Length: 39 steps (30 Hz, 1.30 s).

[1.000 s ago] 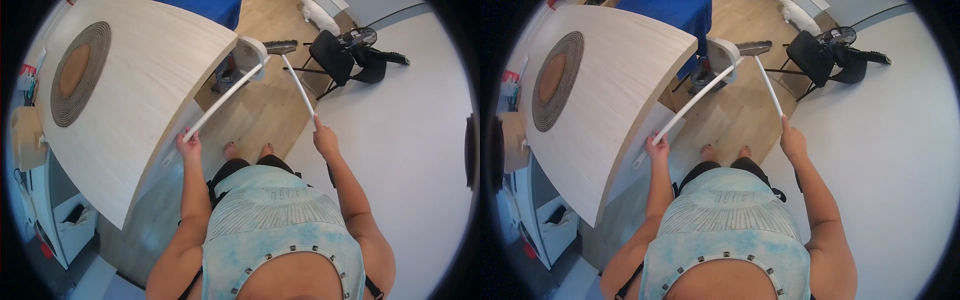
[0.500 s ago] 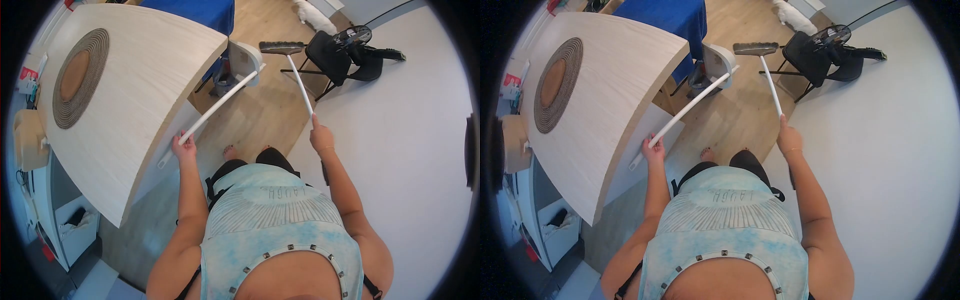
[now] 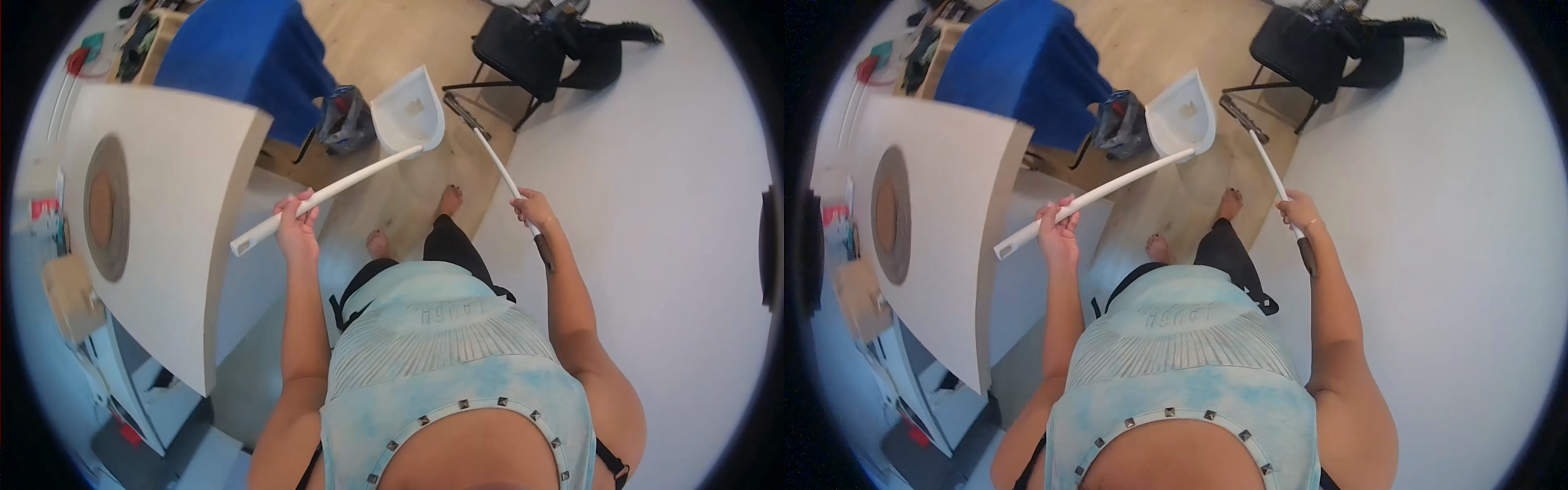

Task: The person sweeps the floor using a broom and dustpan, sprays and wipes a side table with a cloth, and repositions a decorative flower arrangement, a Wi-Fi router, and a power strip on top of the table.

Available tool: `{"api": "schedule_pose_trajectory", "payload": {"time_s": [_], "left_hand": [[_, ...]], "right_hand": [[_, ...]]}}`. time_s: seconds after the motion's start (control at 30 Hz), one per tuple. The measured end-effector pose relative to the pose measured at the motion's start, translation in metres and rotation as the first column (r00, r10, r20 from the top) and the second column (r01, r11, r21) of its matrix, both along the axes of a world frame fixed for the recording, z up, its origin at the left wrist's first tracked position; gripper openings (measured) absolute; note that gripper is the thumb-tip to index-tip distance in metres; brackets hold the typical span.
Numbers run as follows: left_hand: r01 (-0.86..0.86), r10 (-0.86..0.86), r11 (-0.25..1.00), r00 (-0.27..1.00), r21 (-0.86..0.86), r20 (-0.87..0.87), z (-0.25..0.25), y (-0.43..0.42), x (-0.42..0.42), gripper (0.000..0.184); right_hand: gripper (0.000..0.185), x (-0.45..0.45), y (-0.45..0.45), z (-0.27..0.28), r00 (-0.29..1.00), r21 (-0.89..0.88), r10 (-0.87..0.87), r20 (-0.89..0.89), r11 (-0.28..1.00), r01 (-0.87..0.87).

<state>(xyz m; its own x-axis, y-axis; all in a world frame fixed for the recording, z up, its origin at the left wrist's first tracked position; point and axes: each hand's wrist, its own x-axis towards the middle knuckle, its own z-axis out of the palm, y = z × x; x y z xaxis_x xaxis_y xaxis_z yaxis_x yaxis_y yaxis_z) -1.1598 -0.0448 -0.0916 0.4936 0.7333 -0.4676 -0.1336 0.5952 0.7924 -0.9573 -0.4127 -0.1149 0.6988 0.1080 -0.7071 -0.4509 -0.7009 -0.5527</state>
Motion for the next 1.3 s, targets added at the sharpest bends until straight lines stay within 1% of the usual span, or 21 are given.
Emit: {"api": "schedule_pose_trajectory", "payload": {"time_s": [0.1,0.13,0.2,0.27,0.3,0.37,0.47,0.53,0.6,0.63,0.7,0.73,0.8,0.83,0.9,0.97,1.03,1.1,1.13,1.23,1.3], "left_hand": [[0.202,-0.184,0.972,0.972,0.117,-0.148,-0.003,-0.041,0.074,0.007],[0.218,-0.197,0.969,0.966,0.115,-0.169,-0.009,-0.054,0.098,0.007],[0.430,-0.363,0.877,0.885,0.215,-0.292,-0.031,-0.078,0.148,0.012],[0.528,-0.428,0.814,0.828,0.244,-0.364,-0.077,-0.099,0.189,0.018],[0.532,-0.423,0.810,0.823,0.249,-0.380,-0.103,-0.112,0.209,0.018],[0.482,-0.359,0.811,0.857,0.330,-0.369,-0.139,-0.135,0.246,0.020],[0.568,-0.385,0.770,0.778,0.291,-0.497,-0.162,-0.159,0.295,0.019],[0.531,-0.376,0.800,0.807,0.280,-0.455,-0.164,-0.165,0.322,0.020],[0.613,-0.470,0.756,0.753,0.230,-0.461,-0.173,-0.177,0.341,0.023],[0.608,-0.459,0.763,0.748,0.218,-0.480,-0.176,-0.187,0.346,0.023],[0.550,-0.431,0.799,0.806,0.242,-0.406,-0.181,-0.209,0.362,0.024],[0.549,-0.428,0.801,0.804,0.239,-0.412,-0.182,-0.220,0.368,0.024],[0.476,-0.347,0.845,0.834,0.242,-0.429,-0.190,-0.240,0.374,0.020],[0.503,-0.385,0.846,0.804,0.174,-0.453,-0.193,-0.245,0.376,0.020],[0.497,-0.414,0.860,0.811,0.114,-0.413,-0.193,-0.258,0.385,0.021],[0.486,-0.434,0.873,0.819,0.052,-0.375,-0.200,-0.269,0.391,0.023],[0.658,-0.556,0.748,0.696,0.093,-0.454,-0.221,-0.276,0.399,0.031],[0.703,-0.595,0.704,0.662,0.103,-0.456,-0.199,-0.283,0.410,0.035],[0.751,-0.637,0.651,0.620,0.113,-0.457,-0.185,-0.285,0.416,0.040],[0.804,-0.648,0.569,0.568,0.173,-0.507,-0.198,-0.289,0.419,0.053],[0.806,-0.620,0.547,0.571,0.226,-0.538,-0.210,-0.282,0.412,0.054]], "right_hand": [[0.030,0.037,-0.036,-0.039,0.989,0.065,-0.046,-0.143,0.996,0.055],[0.025,0.050,-0.045,-0.050,0.971,0.102,-0.126,-0.204,0.984,0.149],[0.020,0.076,-0.066,-0.070,0.939,0.135,-0.202,-0.277,0.960,0.246],[0.014,0.099,-0.081,-0.093,0.907,0.156,-0.236,-0.349,0.940,0.304],[0.014,0.113,-0.088,-0.103,0.903,0.166,-0.232,-0.363,0.937,0.308],[0.009,0.139,-0.102,-0.115,0.793,0.132,-0.378,-0.478,0.861,0.491],[0.013,0.185,-0.128,-0.142,0.696,0.217,-0.384,-0.607,0.762,0.610],[0.017,0.219,-0.146,-0.157,0.630,0.191,-0.411,-0.659,0.718,0.669],[0.023,0.243,-0.163,-0.170,0.335,0.195,-0.424,-0.841,0.340,0.920],[0.023,0.245,-0.167,-0.174,0.321,0.175,-0.417,-0.850,0.351,0.920],[0.028,0.253,-0.173,-0.173,0.292,0.434,-0.625,-0.724,-0.084,0.897],[0.028,0.258,-0.175,-0.176,0.289,0.427,-0.623,-0.727,-0.081,0.901],[0.037,0.266,-0.184,-0.181,0.266,0.544,-0.671,-0.692,-0.242,0.804],[0.037,0.270,-0.185,-0.183,0.267,0.544,-0.672,-0.690,-0.238,0.805],[0.035,0.281,-0.177,-0.181,0.325,0.580,-0.738,-0.592,-0.110,0.807],[0.035,0.295,-0.170,-0.175,0.333,0.609,-0.751,-0.569,-0.113,0.785],[0.035,0.308,-0.167,-0.173,0.341,0.636,-0.764,-0.548,-0.116,0.763],[0.038,0.325,-0.175,-0.181,0.448,0.668,-0.736,-0.507,-0.006,0.744],[0.038,0.333,-0.182,-0.185,0.454,0.667,-0.732,-0.509,-0.001,0.745],[0.044,0.349,-0.190,-0.196,0.465,0.659,-0.677,-0.571,-0.041,0.751],[0.055,0.353,-0.182,-0.177,0.565,0.706,-0.789,-0.241,0.257,0.660]]}}
